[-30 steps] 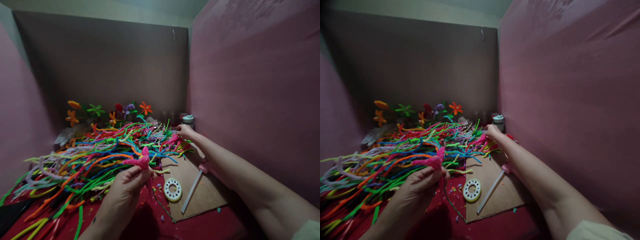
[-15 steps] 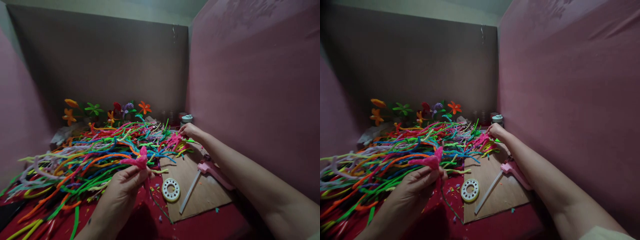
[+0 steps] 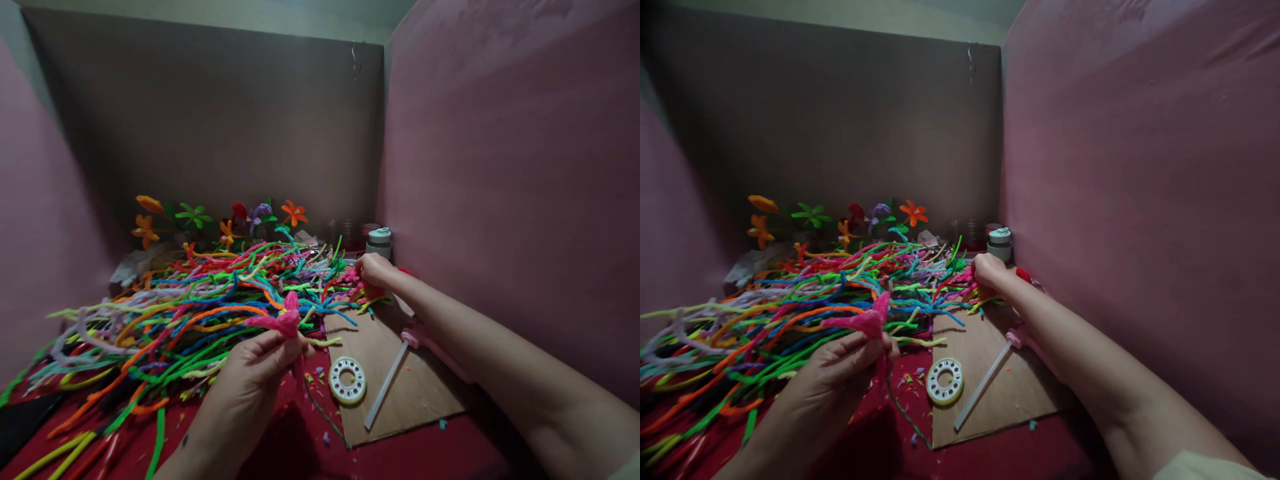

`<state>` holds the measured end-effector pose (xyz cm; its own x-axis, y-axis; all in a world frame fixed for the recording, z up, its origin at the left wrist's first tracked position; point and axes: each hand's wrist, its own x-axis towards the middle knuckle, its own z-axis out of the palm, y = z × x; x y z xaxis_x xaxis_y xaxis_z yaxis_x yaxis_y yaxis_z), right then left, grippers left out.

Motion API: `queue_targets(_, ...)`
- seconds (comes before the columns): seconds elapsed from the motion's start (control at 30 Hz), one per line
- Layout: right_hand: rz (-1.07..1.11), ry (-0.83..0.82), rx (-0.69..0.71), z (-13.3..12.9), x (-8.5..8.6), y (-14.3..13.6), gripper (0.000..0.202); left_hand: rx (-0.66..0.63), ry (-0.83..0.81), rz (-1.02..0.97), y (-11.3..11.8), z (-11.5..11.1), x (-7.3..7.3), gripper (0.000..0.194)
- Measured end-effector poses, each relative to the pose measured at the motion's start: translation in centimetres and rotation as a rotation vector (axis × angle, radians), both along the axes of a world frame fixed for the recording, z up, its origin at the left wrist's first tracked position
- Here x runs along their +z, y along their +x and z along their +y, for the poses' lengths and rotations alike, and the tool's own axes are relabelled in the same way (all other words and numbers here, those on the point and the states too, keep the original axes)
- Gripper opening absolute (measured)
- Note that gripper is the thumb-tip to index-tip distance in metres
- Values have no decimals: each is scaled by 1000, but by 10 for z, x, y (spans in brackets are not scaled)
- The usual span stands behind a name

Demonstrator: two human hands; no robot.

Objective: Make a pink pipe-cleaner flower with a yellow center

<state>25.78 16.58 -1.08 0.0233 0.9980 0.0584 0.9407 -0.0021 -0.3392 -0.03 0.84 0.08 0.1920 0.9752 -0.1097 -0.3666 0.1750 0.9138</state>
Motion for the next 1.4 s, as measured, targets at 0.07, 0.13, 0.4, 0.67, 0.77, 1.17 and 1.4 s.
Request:
queue_targets(0.07, 16, 68, -3, 0, 2, 4, 22, -11, 2, -6, 0, 0, 0, 16)
queue_targets(0.13, 51, 150, -3, -1, 5, 8, 20, -25, -1, -12, 1, 0, 0, 16)
queue_targets(0.4, 346, 337, 95, -2, 3, 11, 30, -22, 8, -6, 0, 2, -2, 17)
queue_targets(0.67, 882, 314, 253, -32, 16, -10, 34, -36, -40, -64, 2, 2, -1, 17)
queue_targets(0.77, 1028, 265, 304, -48, 25, -19, 33, -68, -56, -94, 1, 1, 0, 16)
queue_targets(1.17, 1454, -66, 444, -84, 33, -36, 46, -83, -41, -134, 0, 2, -1, 11)
queue_targets(1.4, 1102, 60, -140, -51, 31, -19, 19, -91, -40, -130, -1, 3, -3, 12)
